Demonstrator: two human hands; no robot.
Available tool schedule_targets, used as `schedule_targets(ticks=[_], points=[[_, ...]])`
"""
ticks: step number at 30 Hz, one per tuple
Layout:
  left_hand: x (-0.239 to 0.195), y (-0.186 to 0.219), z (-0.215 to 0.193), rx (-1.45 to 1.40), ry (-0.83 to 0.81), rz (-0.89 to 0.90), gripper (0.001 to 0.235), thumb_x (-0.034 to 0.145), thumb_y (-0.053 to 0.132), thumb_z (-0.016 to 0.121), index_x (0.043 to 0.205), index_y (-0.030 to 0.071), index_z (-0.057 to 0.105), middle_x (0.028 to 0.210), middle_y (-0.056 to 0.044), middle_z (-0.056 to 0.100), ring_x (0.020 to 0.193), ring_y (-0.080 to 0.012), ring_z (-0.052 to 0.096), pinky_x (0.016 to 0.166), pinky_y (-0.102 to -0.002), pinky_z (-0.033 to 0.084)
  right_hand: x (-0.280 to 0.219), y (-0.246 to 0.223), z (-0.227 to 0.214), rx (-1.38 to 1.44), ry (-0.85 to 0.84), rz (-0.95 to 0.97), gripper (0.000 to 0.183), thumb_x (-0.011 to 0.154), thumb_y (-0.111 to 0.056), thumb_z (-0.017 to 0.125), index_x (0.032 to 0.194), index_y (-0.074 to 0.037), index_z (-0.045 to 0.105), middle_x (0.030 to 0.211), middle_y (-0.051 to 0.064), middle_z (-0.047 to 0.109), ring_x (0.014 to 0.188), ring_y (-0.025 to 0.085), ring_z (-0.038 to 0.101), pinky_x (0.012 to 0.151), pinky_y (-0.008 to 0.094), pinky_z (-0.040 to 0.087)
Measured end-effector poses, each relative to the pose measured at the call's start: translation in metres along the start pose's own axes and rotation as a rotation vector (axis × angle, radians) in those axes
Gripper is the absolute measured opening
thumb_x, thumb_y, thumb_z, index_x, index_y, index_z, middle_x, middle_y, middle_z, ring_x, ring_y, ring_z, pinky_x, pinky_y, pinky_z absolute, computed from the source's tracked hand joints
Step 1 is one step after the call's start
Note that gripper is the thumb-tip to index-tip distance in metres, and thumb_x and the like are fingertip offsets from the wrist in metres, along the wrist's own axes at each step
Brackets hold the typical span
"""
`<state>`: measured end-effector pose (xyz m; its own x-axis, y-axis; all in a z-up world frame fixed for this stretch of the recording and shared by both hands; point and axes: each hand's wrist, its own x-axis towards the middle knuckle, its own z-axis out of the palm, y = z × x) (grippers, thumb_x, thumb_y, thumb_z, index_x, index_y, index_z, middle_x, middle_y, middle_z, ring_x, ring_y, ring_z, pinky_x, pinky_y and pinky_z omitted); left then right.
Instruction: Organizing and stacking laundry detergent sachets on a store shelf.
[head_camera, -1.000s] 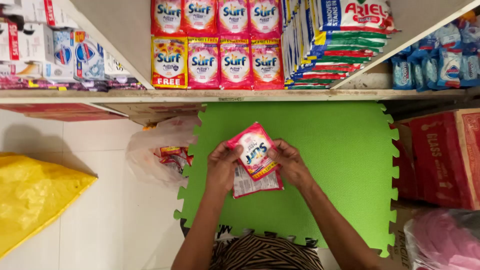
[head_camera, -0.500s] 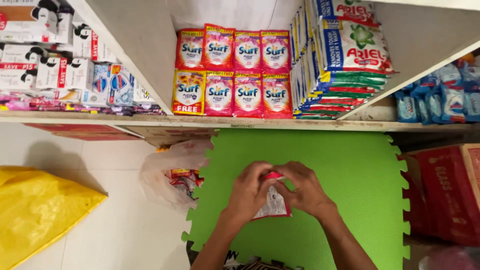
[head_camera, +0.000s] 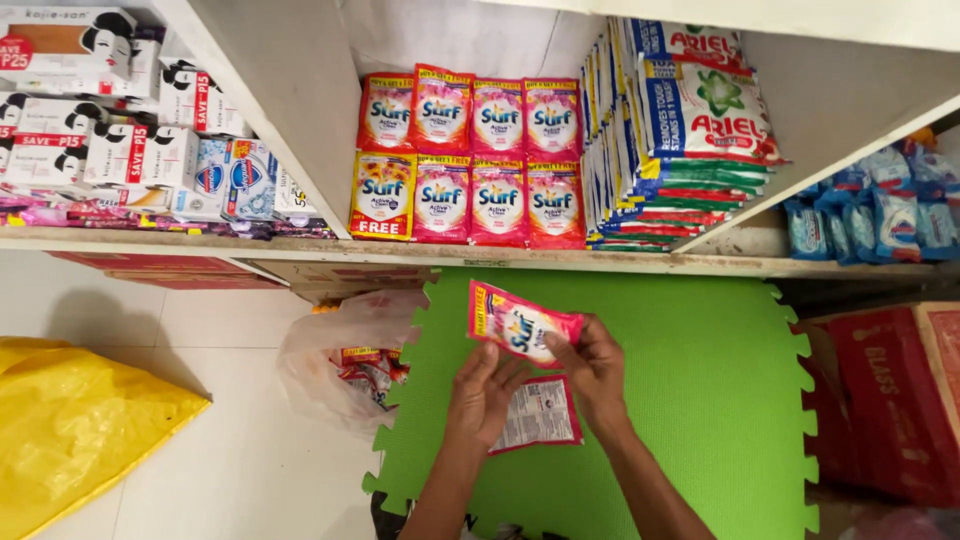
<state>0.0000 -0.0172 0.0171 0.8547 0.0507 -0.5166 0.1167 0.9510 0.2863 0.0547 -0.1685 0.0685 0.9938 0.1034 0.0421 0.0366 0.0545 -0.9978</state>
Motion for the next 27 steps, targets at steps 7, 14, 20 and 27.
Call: schedule_targets(ticks=[7,14,20,27], points=[[0.035,0.028,0.000,0.123,-0.030,0.341,0.019,0.091,0.011,0.080,0.103,0.009,0.066,0.102,-0.007,0.075,0.090,-0.0187,0.070,0.082,-0.040,0.059,0.017,0.009,0.003,0.114,-0.129,0.145,0.041,0.088,0.004,0.072,0.126,0.001,0.056,0.104,0.012,0.075,0.089,0.015,0.070,0.077,0.030,0.059],[0.055,0.058,-0.001,0.276,-0.106,0.374,0.019,0.092,0.006,0.076,0.110,0.003,0.069,0.106,-0.009,0.076,0.093,-0.0145,0.070,0.084,-0.032,0.058,0.051,-0.002,0.016,0.161,-0.381,0.262,0.059,0.090,0.007,0.067,0.145,-0.007,0.053,0.124,0.009,0.071,0.110,0.017,0.068,0.093,0.033,0.059],[0.063,0.050,-0.018,0.409,-0.123,0.323,0.040,0.086,-0.006,0.072,0.122,0.006,0.061,0.110,-0.007,0.074,0.096,-0.0144,0.071,0.085,-0.032,0.059,0.057,0.025,0.021,0.212,-0.441,0.301,0.056,0.090,0.009,0.065,0.143,-0.009,0.060,0.128,0.007,0.071,0.106,0.013,0.068,0.093,0.030,0.057],[0.128,0.044,0.002,0.541,-0.153,0.325,0.061,0.083,-0.018,0.060,0.138,0.009,0.053,0.119,-0.008,0.071,0.104,-0.0164,0.069,0.088,-0.031,0.058,0.088,0.072,0.003,0.108,-0.196,0.228,0.050,0.093,0.010,0.065,0.140,-0.007,0.064,0.108,0.007,0.074,0.092,0.012,0.067,0.081,0.026,0.057]])
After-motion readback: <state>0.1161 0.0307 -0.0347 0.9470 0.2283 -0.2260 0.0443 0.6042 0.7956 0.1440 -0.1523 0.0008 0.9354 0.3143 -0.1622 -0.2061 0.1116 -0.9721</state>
